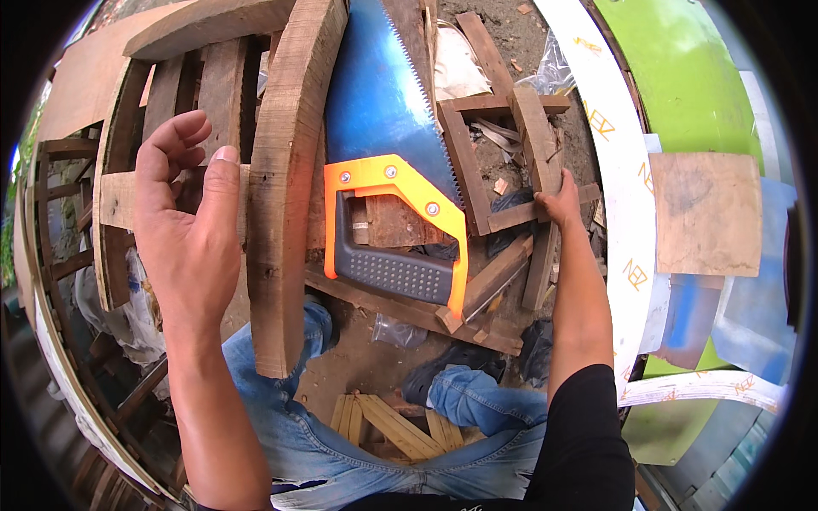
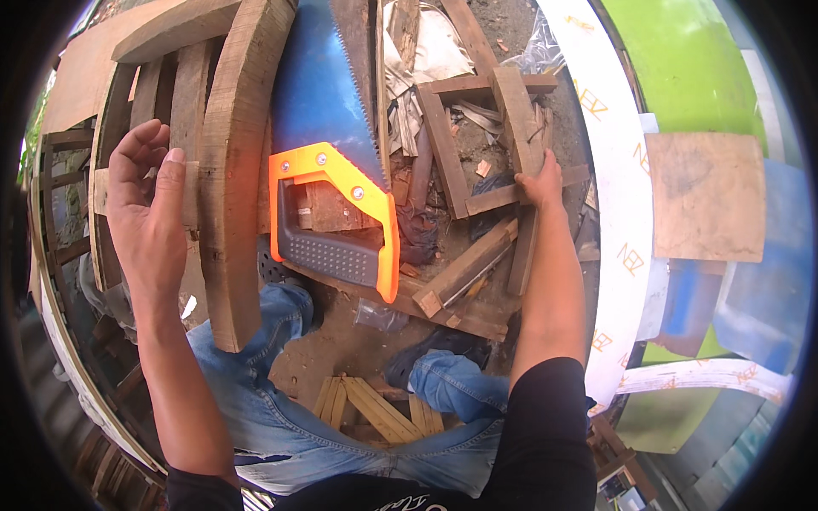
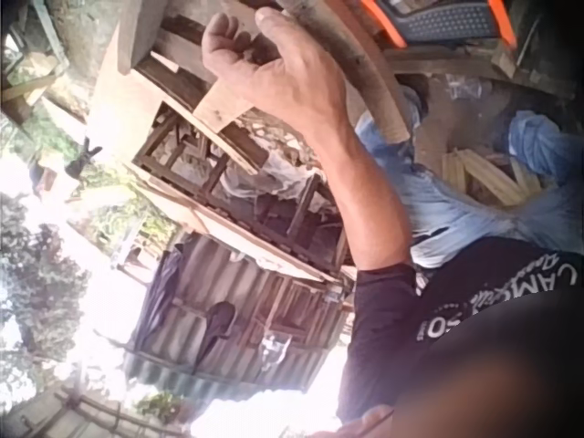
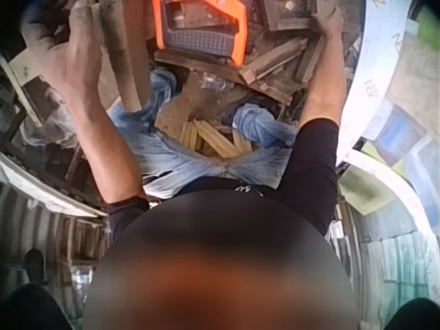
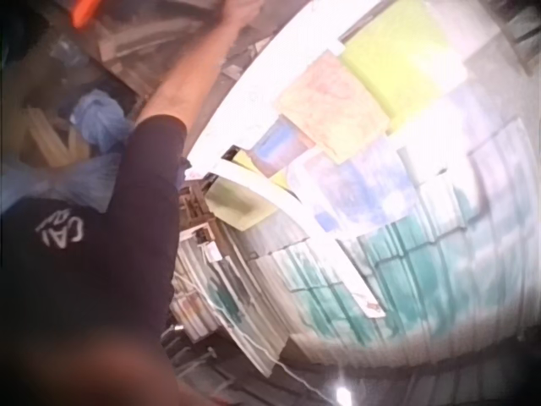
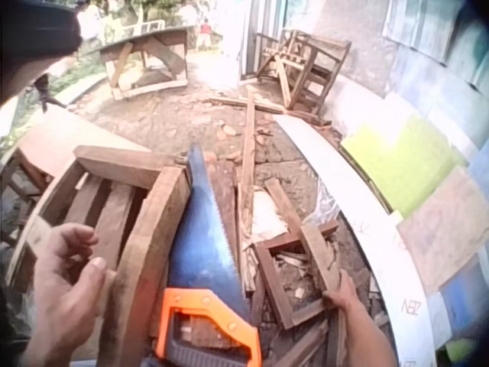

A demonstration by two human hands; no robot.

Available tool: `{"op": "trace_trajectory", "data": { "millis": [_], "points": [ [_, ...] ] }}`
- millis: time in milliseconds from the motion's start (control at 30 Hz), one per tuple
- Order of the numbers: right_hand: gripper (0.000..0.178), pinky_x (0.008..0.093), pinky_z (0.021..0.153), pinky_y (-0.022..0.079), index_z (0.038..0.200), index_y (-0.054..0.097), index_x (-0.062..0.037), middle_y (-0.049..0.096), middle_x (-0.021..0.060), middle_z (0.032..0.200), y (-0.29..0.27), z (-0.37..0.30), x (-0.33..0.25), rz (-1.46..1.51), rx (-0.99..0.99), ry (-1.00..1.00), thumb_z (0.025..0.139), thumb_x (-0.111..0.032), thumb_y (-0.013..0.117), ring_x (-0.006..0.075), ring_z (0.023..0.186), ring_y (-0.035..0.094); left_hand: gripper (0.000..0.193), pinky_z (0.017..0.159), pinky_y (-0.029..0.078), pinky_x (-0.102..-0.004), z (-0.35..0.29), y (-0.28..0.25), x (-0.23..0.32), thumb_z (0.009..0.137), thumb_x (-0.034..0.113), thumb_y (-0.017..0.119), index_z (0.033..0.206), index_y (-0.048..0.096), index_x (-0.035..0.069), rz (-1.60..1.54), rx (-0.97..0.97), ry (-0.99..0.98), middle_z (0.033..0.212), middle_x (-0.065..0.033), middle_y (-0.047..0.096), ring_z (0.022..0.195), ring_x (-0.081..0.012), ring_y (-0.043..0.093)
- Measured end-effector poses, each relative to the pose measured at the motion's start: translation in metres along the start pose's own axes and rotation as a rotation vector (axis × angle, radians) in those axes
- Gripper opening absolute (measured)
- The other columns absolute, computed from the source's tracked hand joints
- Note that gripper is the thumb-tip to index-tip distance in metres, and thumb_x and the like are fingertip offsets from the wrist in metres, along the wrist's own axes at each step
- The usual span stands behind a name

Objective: The person assembles a wooden structure by hammering nails into wooden planks and sawing pieces to fit. They use a hammer and a hand saw to join and cut the wood, working on the ground in an outdoor area.

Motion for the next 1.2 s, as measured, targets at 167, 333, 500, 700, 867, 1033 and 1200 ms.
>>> {"op": "trace_trajectory", "data": {
  "millis": [167,333,500,700,867,1033,1200],
  "points": [
    [0.097,0.0414,0.110,0.041,0.146,0.037,0.0035,0.050,0.0300,0.140,-0.004,-0.006,0.016,0.140,-0.080,0.031,0.069,-0.031,0.084,0.0411,0.131,0.050,0.029,0.091,0.044,-0.0293,-0.001,-0.002,0.003,0.094,0.009,0.065,0.120,0.059,0.001,0.011,0.021,0.008,0.112,-0.0051,0.060,0.101,-0.0144,0.052],
    [0.091,0.0431,0.108,0.043,0.141,0.042,0.0077,0.051,0.0334,0.138,-0.002,-0.025,-0.005,-0.117,-0.132,0.102,0.072,-0.039,0.079,0.0441,0.129,0.051,0.028,0.091,0.044,-0.0307,0.002,-0.012,0.003,0.093,0.009,0.065,0.120,0.059,0.003,0.039,0.084,0.003,0.113,-0.0073,0.061,0.102,-0.0165,0.054],
    [0.069,0.0363,0.089,0.048,0.129,0.055,0.0070,0.064,0.0169,0.114,-0.026,-0.041,-0.039,0.488,-0.149,0.210,0.076,-0.034,0.073,0.0254,0.105,0.062,0.030,0.095,0.044,-0.0338,0.007,-0.041,-0.010,0.089,0.001,0.056,0.119,0.058,0.000,-0.046,0.203,-0.060,0.113,-0.0103,0.061,0.105,-0.0191,0.054],
    [0.070,0.0348,0.096,0.045,0.139,0.045,0.0061,0.058,0.0148,0.124,-0.137,-0.122,-0.106,0.681,-0.118,-0.133,0.079,-0.022,0.069,0.0231,0.110,0.058,0.032,0.094,0.045,-0.0325,0.007,-0.117,-0.054,0.087,0.000,0.051,0.118,0.059,0.000,-0.192,0.492,-0.162,0.114,-0.0104,0.061,0.105,-0.0187,0.054],
    [0.091,0.0387,0.110,0.037,0.147,0.036,0.0061,0.051,0.0183,0.138,-0.220,-0.193,-0.229,0.567,-0.173,-0.462,0.072,-0.028,0.075,0.0276,0.129,0.049,0.031,0.090,0.048,-0.0320,0.000,-0.168,-0.109,0.094,0.014,0.061,0.120,0.059,-0.002,-0.384,0.586,-0.267,0.109,-0.0104,0.063,0.101,-0.0189,0.059],
    [0.088,0.0393,0.111,0.036,0.144,0.040,0.0072,0.050,0.0190,0.137,-0.204,-0.243,-0.366,0.476,-0.316,-0.747,0.067,-0.017,0.074,0.0287,0.129,0.049,0.053,0.108,0.040,-0.0435,-0.013,-0.190,-0.146,0.088,0.026,0.059,0.135,0.056,0.002,-0.007,0.448,-0.481,0.134,-0.0206,0.060,0.127,-0.0316,0.056],
    [0.081,0.0375,0.110,0.038,0.142,0.041,0.0085,0.049,0.0195,0.138,-0.159,-0.254,-0.453,0.286,-0.371,-0.824,0.070,-0.010,0.072,0.0284,0.128,0.050,0.056,0.111,0.035,-0.0487,-0.023,-0.185,-0.149,0.085,0.024,0.059,0.139,0.055,0.009,0.175,0.254,-0.583,0.140,-0.0154,0.057,0.133,-0.0311,0.051]
  ]
}}
Point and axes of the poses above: each hand's wrist, its own z-axis towards the middle knuckle, its own y-axis out of the palm, x = y × z, the point moved 8 cm from there along z, towards the middle knuckle
